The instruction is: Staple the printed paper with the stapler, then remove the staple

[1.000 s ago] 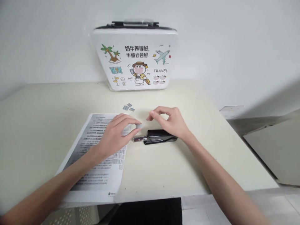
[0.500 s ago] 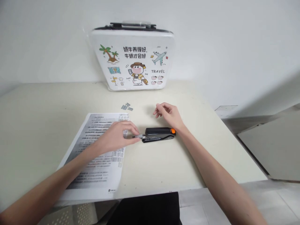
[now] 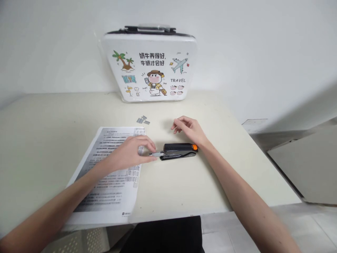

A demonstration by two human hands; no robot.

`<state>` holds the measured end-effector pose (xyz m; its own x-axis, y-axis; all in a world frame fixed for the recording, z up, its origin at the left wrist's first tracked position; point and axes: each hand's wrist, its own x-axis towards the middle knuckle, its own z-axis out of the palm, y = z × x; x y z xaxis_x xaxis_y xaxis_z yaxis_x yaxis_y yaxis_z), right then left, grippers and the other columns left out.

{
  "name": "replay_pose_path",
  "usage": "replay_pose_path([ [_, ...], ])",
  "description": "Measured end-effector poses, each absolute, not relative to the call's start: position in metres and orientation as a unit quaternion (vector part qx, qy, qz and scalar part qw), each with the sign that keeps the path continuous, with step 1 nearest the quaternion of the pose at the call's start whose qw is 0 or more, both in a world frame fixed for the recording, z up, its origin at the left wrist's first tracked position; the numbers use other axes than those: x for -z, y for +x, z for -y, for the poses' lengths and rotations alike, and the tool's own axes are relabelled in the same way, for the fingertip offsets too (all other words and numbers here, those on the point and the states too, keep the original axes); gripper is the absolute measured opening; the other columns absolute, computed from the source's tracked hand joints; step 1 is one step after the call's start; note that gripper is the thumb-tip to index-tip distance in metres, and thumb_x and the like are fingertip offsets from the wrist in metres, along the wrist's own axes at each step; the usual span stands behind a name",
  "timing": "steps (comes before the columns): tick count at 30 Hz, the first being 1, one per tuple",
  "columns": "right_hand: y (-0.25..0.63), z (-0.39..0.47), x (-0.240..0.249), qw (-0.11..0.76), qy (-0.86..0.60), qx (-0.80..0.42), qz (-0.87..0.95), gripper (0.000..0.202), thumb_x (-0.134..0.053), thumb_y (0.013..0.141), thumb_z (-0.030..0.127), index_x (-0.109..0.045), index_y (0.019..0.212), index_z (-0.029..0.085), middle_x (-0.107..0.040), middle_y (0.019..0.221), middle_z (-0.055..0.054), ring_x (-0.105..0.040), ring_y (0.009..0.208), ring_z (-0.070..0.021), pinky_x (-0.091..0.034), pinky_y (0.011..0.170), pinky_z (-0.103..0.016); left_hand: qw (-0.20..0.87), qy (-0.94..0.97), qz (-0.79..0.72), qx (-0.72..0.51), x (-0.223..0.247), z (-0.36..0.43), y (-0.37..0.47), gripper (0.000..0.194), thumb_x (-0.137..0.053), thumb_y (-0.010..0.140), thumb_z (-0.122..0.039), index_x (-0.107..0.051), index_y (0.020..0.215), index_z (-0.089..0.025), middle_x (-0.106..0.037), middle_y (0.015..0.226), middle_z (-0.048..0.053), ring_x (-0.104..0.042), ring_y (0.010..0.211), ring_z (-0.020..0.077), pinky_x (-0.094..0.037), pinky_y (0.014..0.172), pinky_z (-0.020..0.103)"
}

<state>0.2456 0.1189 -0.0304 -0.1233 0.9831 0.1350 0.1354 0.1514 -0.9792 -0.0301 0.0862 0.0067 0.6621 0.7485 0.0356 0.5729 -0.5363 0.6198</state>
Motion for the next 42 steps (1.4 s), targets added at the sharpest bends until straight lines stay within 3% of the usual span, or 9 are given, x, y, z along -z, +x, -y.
replay_pose_path([
  [5, 0.248, -0.119, 0.031, 0.427, -0.427, -0.53, 0.595, 0.044, -0.074, 0.089, 0.066, -0.073, 0.094, 0.022, -0.078, 0.104, -0.007, -0.07, 0.087, -0.0184, -0.053, 0.086, -0.034, 0.357, 0.869, -0.322, -0.117, -0.012, -0.102, -0.047, 0.018, -0.083, 0.085, -0.038, -0.082, 0.098, -0.026, -0.079, 0.114, 0.003, -0.074, 0.101, 0.022, -0.051, 0.097, 0.038],
  [9, 0.249, -0.122, 0.037, 0.406, -0.397, -0.577, 0.587, 0.043, -0.075, 0.089, 0.065, -0.074, 0.098, 0.023, -0.077, 0.107, -0.006, -0.071, 0.091, -0.0188, -0.052, 0.086, -0.033, 0.404, 0.853, -0.3, -0.135, -0.007, -0.11, -0.054, 0.011, -0.085, 0.084, -0.035, -0.084, 0.092, -0.028, -0.08, 0.11, 0.002, -0.075, 0.101, 0.0211, -0.052, 0.099, 0.037],
  [20, 0.234, -0.119, 0.04, 0.507, -0.388, -0.593, 0.491, 0.042, -0.084, 0.08, 0.063, -0.071, 0.082, 0.023, -0.07, 0.087, -0.002, -0.061, 0.072, -0.0145, -0.048, 0.069, -0.03, 0.4, 0.847, -0.276, -0.217, 0.02, -0.1, -0.031, 0.014, -0.088, 0.083, -0.036, -0.081, 0.078, -0.025, -0.079, 0.092, 0.001, -0.073, 0.082, 0.0165, -0.052, 0.083, 0.031],
  [28, 0.221, -0.115, 0.046, 0.549, -0.363, -0.589, 0.469, 0.038, -0.083, 0.084, 0.058, -0.07, 0.077, 0.022, -0.067, 0.078, 0.0, -0.056, 0.065, -0.0118, -0.043, 0.062, -0.028, 0.365, 0.846, -0.304, -0.242, 0.025, -0.099, -0.022, 0.038, -0.099, 0.069, -0.036, -0.075, 0.094, -0.022, -0.075, 0.088, -0.001, -0.066, 0.079, 0.0161, -0.049, 0.075, 0.028],
  [36, 0.219, -0.113, 0.044, 0.525, -0.4, -0.567, 0.493, 0.045, -0.08, 0.081, 0.067, -0.064, 0.077, 0.024, -0.068, 0.081, -0.001, -0.057, 0.066, -0.0146, -0.045, 0.065, -0.031, 0.362, 0.844, -0.334, -0.213, 0.026, -0.098, -0.021, 0.051, -0.096, 0.071, -0.043, -0.07, 0.111, -0.024, -0.076, 0.098, 0.001, -0.069, 0.09, 0.0193, -0.053, 0.085, 0.033],
  [40, 0.223, -0.114, 0.043, 0.504, -0.399, -0.569, 0.513, 0.045, -0.078, 0.082, 0.067, -0.065, 0.08, 0.024, -0.07, 0.086, -0.001, -0.059, 0.068, -0.0142, -0.046, 0.068, -0.031, 0.294, 0.873, -0.344, -0.181, 0.006, -0.09, -0.032, 0.06, -0.093, 0.076, -0.048, -0.065, 0.124, -0.025, -0.074, 0.117, 0.005, -0.067, 0.111, 0.0258, -0.051, 0.098, 0.041],
  [42, 0.225, -0.112, 0.041, 0.489, -0.388, -0.581, 0.523, 0.044, -0.079, 0.082, 0.066, -0.067, 0.082, 0.023, -0.072, 0.089, -0.001, -0.061, 0.07, -0.0142, -0.046, 0.069, -0.03, 0.249, 0.89, -0.341, -0.172, -0.008, -0.079, -0.048, 0.049, -0.084, 0.086, -0.046, -0.064, 0.127, -0.026, -0.07, 0.129, 0.007, -0.063, 0.123, 0.0276, -0.048, 0.106, 0.044],
])
